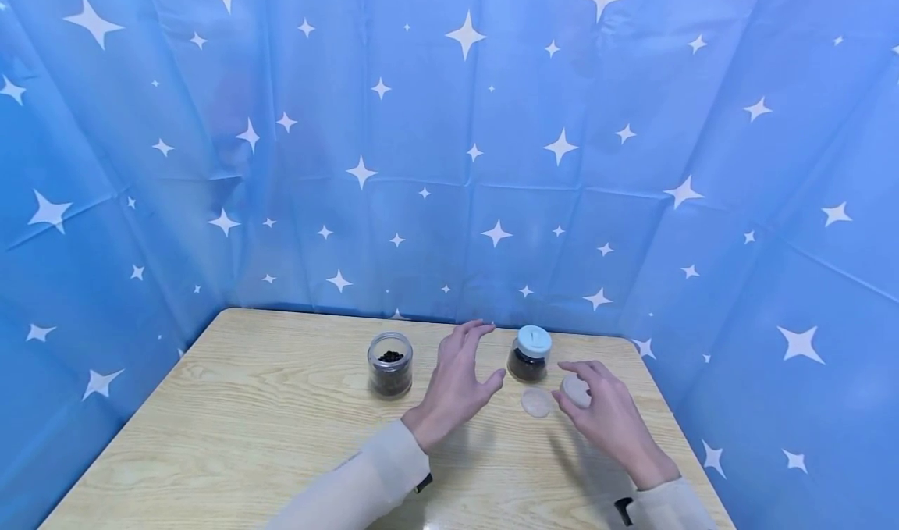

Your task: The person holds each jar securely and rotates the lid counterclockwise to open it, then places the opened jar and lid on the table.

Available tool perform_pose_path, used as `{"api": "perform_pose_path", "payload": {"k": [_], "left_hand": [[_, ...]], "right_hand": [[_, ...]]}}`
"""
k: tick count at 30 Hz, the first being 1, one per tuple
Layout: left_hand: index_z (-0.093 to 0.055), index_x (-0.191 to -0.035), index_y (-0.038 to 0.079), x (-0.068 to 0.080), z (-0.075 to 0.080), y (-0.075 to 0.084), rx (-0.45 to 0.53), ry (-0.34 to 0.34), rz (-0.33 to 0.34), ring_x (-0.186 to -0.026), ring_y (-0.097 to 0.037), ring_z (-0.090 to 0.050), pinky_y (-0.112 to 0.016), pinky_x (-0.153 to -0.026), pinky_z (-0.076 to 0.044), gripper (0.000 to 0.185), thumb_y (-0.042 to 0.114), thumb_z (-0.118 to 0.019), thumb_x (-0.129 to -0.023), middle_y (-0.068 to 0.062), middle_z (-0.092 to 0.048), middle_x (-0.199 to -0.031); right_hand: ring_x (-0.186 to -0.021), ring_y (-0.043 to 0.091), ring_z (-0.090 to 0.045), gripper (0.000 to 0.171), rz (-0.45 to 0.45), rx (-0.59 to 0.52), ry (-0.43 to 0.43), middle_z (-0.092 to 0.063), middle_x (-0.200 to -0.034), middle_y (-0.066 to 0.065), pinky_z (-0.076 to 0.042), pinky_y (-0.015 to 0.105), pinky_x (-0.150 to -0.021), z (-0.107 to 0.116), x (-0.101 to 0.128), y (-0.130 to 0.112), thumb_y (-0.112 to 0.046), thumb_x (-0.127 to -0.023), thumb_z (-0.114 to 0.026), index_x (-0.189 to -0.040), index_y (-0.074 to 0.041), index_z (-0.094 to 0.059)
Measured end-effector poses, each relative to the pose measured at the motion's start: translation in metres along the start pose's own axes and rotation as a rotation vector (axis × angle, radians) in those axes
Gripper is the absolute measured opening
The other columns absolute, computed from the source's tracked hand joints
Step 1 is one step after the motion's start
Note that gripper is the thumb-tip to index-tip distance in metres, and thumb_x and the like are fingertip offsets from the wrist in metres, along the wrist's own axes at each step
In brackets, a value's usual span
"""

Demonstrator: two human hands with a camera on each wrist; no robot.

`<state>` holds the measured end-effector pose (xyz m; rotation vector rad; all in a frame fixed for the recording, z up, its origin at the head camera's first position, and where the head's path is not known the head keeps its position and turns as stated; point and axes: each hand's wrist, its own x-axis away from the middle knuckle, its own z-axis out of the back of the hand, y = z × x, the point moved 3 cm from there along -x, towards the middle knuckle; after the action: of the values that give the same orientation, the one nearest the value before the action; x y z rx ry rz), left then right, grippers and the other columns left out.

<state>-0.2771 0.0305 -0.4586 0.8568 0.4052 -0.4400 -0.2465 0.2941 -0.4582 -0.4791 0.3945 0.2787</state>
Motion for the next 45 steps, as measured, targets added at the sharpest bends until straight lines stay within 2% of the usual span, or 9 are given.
{"api": "perform_pose_path", "payload": {"k": [8,14,20,24,29,37,45], "left_hand": [[-0.056,-0.167,0.010,-0.009,-0.023,0.011,-0.019,-0.088,0.019,-0.160,-0.034,-0.059,-0.052,-0.130,-0.055,0.075,0.026,-0.091,-0.103,-0.014,-0.059,-0.170],[-0.054,-0.170,0.013,-0.015,-0.044,0.009,0.032,-0.136,0.106,-0.159,-0.036,-0.060,-0.055,-0.129,-0.054,0.076,0.027,-0.089,-0.105,-0.013,-0.059,-0.169],[-0.051,-0.172,0.012,-0.020,-0.063,0.005,0.068,-0.170,0.201,-0.157,-0.035,-0.060,-0.054,-0.127,-0.056,0.078,0.027,-0.089,-0.105,-0.015,-0.058,-0.170],[-0.049,-0.173,0.011,-0.023,-0.074,0.002,0.088,-0.175,0.246,-0.156,-0.036,-0.061,-0.055,-0.125,-0.058,0.080,0.026,-0.089,-0.105,-0.017,-0.058,-0.169],[-0.050,-0.171,0.006,-0.027,-0.086,-0.004,0.086,-0.164,0.266,-0.150,-0.039,-0.064,-0.056,-0.120,-0.061,0.080,0.025,-0.090,-0.104,-0.021,-0.059,-0.164],[-0.048,-0.171,0.005,-0.034,-0.097,-0.014,0.099,-0.153,0.342,-0.148,-0.043,-0.066,-0.059,-0.118,-0.061,0.083,0.025,-0.091,-0.103,-0.024,-0.060,-0.162],[-0.046,-0.173,0.004,-0.042,-0.108,-0.021,0.117,-0.163,0.379,-0.150,-0.045,-0.066,-0.060,-0.121,-0.059,0.089,0.027,-0.093,-0.101,-0.025,-0.060,-0.164]], "right_hand": [[-0.116,0.044,-0.079,0.049,-0.018,0.004,0.014,-0.078,-0.136,0.025,-0.069,0.055,-0.084,0.005,0.000,0.007,-0.013,-0.097,-0.095,-0.142,-0.003,-0.079],[-0.115,0.044,-0.079,0.048,-0.030,0.017,0.019,-0.078,-0.135,0.026,-0.069,0.055,-0.084,0.008,0.001,0.011,-0.014,-0.098,-0.094,-0.143,-0.003,-0.079],[-0.113,0.043,-0.080,0.049,-0.022,0.029,0.048,-0.079,-0.134,0.026,-0.069,0.053,-0.083,0.011,0.001,0.011,-0.014,-0.097,-0.095,-0.141,-0.002,-0.079],[-0.112,0.042,-0.080,0.049,-0.021,0.037,0.058,-0.079,-0.133,0.025,-0.068,0.050,-0.082,0.012,0.001,0.012,-0.013,-0.096,-0.096,-0.141,-0.002,-0.079],[-0.110,0.040,-0.080,0.049,-0.021,0.045,0.064,-0.080,-0.131,0.024,-0.066,0.043,-0.078,0.014,0.004,0.014,-0.012,-0.095,-0.096,-0.140,-0.003,-0.080],[-0.105,0.037,-0.079,0.050,0.004,0.047,0.108,-0.080,-0.128,0.023,-0.061,0.032,-0.073,0.015,0.006,0.016,-0.013,-0.092,-0.098,-0.138,-0.003,-0.081],[-0.105,0.036,-0.079,0.050,0.002,0.057,0.109,-0.081,-0.128,0.023,-0.064,0.035,-0.074,0.016,0.009,0.018,-0.012,-0.092,-0.098,-0.137,-0.003,-0.081]]}}
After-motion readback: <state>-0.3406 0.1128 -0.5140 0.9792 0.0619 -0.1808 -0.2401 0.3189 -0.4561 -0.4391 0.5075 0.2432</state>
